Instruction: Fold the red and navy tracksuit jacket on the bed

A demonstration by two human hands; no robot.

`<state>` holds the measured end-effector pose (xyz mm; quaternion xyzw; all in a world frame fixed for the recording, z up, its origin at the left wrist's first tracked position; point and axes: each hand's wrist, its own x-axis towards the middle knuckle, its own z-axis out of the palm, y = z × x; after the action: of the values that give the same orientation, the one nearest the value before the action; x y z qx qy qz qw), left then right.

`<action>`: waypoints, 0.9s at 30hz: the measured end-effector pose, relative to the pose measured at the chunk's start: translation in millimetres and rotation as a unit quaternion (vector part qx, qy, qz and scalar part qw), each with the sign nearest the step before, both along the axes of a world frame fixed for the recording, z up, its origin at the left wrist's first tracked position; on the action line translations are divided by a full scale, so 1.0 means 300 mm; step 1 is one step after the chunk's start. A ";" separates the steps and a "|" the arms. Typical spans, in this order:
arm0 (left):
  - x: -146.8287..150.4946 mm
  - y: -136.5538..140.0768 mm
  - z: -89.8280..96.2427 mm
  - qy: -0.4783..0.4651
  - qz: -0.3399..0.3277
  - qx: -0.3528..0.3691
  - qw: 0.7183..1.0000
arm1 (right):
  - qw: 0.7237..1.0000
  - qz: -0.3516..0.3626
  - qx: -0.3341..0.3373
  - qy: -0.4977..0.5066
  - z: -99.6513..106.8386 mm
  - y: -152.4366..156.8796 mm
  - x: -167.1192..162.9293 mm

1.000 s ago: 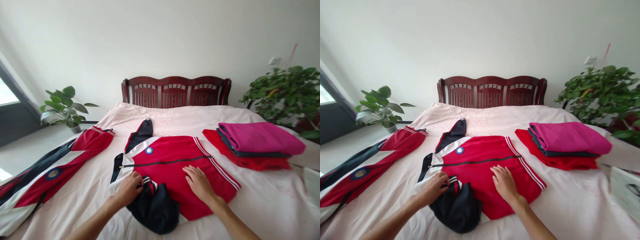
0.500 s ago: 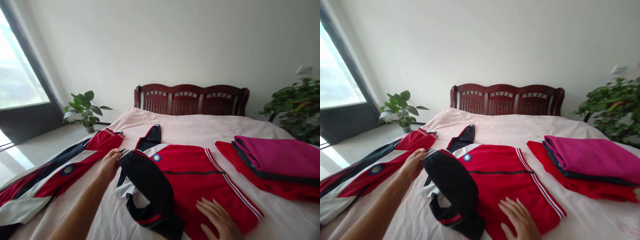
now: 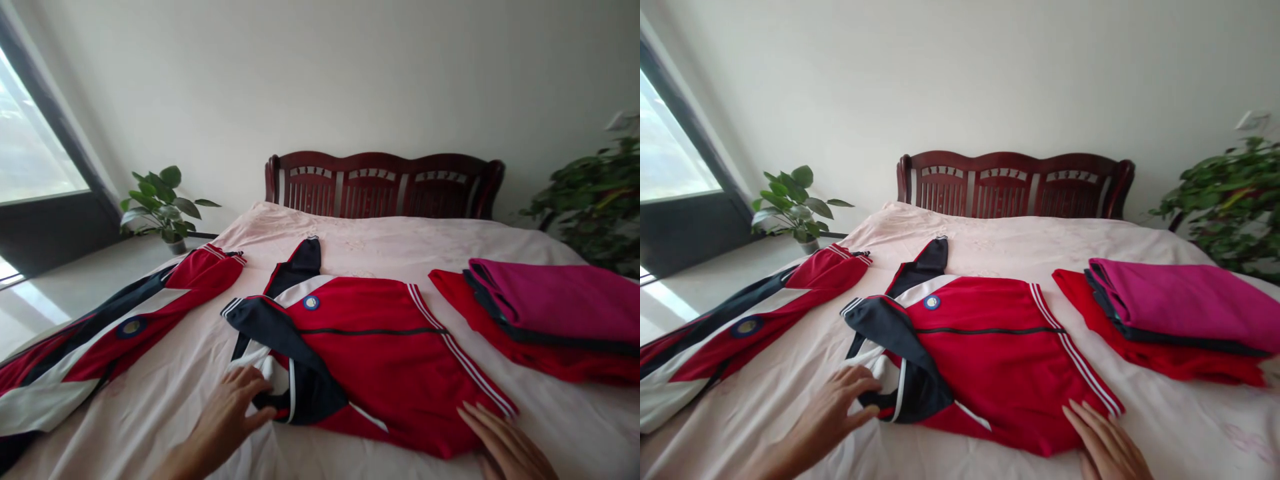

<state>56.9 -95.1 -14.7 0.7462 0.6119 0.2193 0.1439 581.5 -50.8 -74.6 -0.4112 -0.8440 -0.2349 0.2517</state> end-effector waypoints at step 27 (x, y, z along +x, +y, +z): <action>-0.074 0.228 0.011 -0.004 0.102 -0.062 0.993 | 0.950 -0.222 -0.221 -0.001 0.159 0.412 -0.175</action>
<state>34.8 -26.8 -11.5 0.6685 0.6968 0.1971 0.1695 528.9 72.7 -26.8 -0.6331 -0.7626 -0.0927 0.0949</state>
